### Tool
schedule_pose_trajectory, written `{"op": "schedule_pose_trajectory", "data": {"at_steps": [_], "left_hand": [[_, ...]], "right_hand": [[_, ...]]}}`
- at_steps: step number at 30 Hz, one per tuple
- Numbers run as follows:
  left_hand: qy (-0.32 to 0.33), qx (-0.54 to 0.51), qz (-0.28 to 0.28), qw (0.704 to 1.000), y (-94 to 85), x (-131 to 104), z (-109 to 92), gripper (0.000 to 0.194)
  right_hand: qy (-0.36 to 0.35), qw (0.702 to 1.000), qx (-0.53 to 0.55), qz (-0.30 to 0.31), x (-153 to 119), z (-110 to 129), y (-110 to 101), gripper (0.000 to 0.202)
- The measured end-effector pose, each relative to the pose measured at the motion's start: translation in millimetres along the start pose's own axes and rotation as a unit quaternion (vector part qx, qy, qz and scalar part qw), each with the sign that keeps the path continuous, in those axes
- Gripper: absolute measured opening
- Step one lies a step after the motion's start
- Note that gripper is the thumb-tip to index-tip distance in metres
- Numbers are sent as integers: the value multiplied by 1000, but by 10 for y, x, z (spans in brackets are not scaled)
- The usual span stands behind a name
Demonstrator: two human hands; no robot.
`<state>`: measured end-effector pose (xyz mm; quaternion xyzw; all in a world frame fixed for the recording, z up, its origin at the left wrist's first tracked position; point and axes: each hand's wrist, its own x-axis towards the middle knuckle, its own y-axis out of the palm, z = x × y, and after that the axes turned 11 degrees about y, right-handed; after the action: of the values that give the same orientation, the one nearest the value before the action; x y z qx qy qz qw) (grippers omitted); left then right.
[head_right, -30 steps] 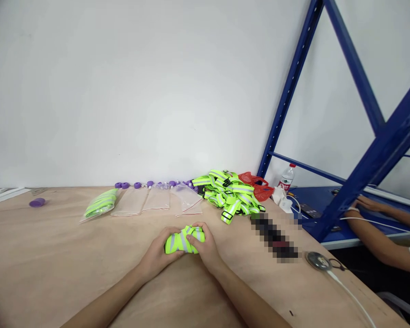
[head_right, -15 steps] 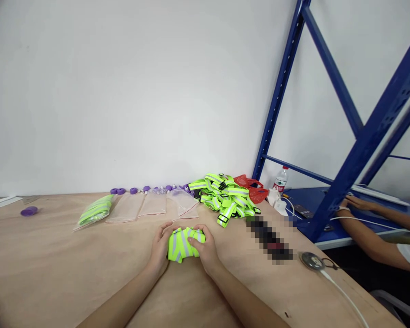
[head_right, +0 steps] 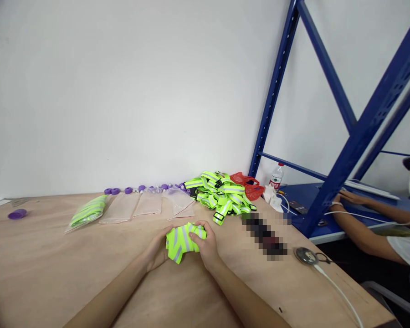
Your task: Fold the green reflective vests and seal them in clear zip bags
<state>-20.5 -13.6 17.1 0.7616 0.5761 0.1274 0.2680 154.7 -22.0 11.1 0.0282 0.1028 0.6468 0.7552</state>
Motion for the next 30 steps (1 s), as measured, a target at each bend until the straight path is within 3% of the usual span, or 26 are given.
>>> {"op": "schedule_pose_trajectory", "data": {"at_steps": [2, 4, 12, 18, 20, 25, 30], "left_hand": [[-49, -15, 81, 995, -45, -25, -51, 48], [-65, -25, 122, 990, -67, -33, -76, 52], [18, -48, 20, 998, -18, 1, 0, 46], [-83, -44, 158, 983, -75, -142, -101, 60], [-79, -51, 166, 982, -88, -161, -111, 59], [-55, -43, 63, 996, -20, -143, -18, 49], [25, -50, -57, 997, 135, -106, 113, 46]], "right_hand": [[-1, 1000, 4, -1, 20, 2, -16, 40], [-2, 1000, 7, -4, 41, 6, -27, 40], [-4, 1000, -5, -13, 60, 12, -60, 39], [-32, 999, -23, -5, 38, 43, -65, 37], [-31, 999, -23, 8, 32, 42, -63, 37], [-16, 998, -39, 50, 16, 9, -59, 36], [-9, 994, -62, 92, 24, -28, -50, 35]]}}
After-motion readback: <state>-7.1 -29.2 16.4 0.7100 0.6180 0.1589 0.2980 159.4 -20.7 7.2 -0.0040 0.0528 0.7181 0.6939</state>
